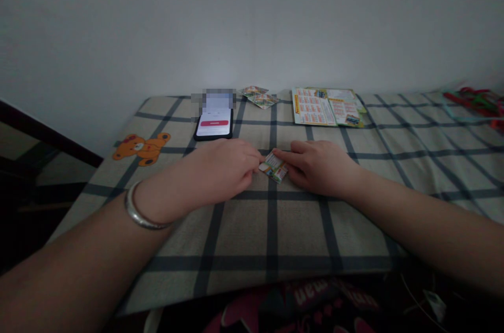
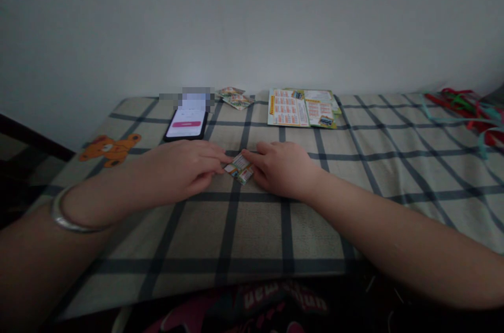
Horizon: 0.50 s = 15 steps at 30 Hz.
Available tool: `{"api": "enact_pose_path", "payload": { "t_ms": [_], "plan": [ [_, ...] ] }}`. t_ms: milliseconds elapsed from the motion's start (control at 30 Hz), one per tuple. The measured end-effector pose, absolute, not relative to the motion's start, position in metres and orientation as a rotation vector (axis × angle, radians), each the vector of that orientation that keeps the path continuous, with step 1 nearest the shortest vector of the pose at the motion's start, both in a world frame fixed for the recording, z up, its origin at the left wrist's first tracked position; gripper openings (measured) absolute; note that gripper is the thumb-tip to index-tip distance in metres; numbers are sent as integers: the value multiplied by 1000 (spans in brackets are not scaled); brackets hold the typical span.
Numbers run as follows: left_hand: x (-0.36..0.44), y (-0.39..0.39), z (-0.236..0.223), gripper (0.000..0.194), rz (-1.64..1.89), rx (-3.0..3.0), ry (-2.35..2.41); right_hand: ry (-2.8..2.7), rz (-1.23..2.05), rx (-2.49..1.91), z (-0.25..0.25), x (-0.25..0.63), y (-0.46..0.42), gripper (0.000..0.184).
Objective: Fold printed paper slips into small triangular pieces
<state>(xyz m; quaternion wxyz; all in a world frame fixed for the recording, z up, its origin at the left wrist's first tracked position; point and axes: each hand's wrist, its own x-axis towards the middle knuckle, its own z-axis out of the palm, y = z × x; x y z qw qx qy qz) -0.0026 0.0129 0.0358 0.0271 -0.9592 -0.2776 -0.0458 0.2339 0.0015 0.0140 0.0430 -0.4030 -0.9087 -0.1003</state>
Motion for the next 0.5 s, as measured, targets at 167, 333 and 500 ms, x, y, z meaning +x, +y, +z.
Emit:
{"api": "enact_pose_path", "payload": {
  "t_ms": [167,333,500],
  "plan": [
    [-3,23,31,20,-186,-3010,-909,-2767,-203,-1172,12,239,4,48],
    [3,18,21,27,-257,-2902,-876,-2740,-122,-1175,13,242,6,45],
    [5,16,15,24,-273,-2861,-831,-2680,-39,-1225,12,243,7,39]
  ]
}}
